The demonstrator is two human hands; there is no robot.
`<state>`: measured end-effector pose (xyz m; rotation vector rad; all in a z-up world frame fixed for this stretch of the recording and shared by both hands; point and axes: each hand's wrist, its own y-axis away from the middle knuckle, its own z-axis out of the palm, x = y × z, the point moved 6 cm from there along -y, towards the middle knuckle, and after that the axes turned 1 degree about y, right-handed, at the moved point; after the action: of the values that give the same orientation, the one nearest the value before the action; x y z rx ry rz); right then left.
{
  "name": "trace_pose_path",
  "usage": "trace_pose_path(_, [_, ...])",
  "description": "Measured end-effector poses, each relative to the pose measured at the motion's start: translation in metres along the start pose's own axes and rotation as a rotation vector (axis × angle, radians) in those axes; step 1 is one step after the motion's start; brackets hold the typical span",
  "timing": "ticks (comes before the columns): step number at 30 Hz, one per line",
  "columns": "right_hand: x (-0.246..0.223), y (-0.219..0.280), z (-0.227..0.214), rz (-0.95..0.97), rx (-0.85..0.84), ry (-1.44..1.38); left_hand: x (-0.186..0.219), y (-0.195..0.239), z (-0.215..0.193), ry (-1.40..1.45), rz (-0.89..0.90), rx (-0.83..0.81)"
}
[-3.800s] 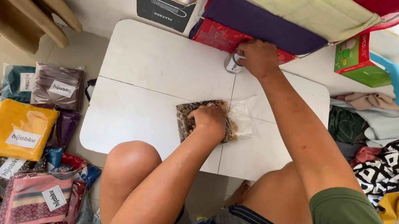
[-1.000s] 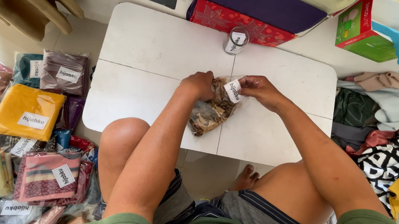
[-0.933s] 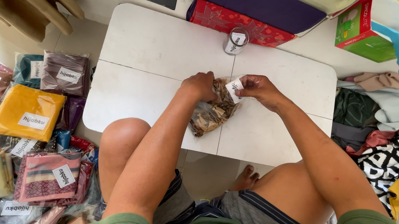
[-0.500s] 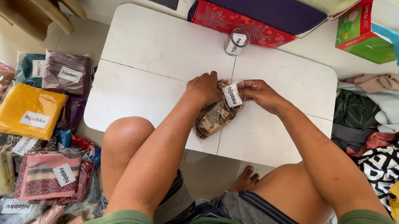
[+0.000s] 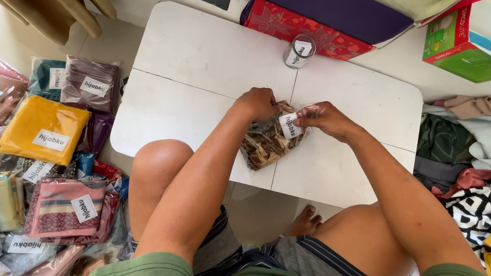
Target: The person uses a lint roller to clean a leopard-print cloth laid out on a white table. After rolling the cloth, they fold it and place it into a clear plastic bag. Finally, they seal the bag and place a label on it.
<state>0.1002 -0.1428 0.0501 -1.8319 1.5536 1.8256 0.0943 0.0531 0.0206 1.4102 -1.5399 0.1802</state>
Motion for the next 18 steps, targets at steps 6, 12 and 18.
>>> trace_pose_path(6, [-0.003,0.004,0.011,0.018,-0.066,-0.064,-0.008,-0.021,0.015,0.012,0.013,0.019])
trace_pose_path(12, [-0.003,0.006,0.019,0.027,-0.004,0.015,-0.012,-0.024,0.015,-0.004,0.009,0.025])
trace_pose_path(18, [0.004,0.0,0.017,0.041,0.001,0.08,-0.012,-0.025,0.017,-0.031,0.002,0.045])
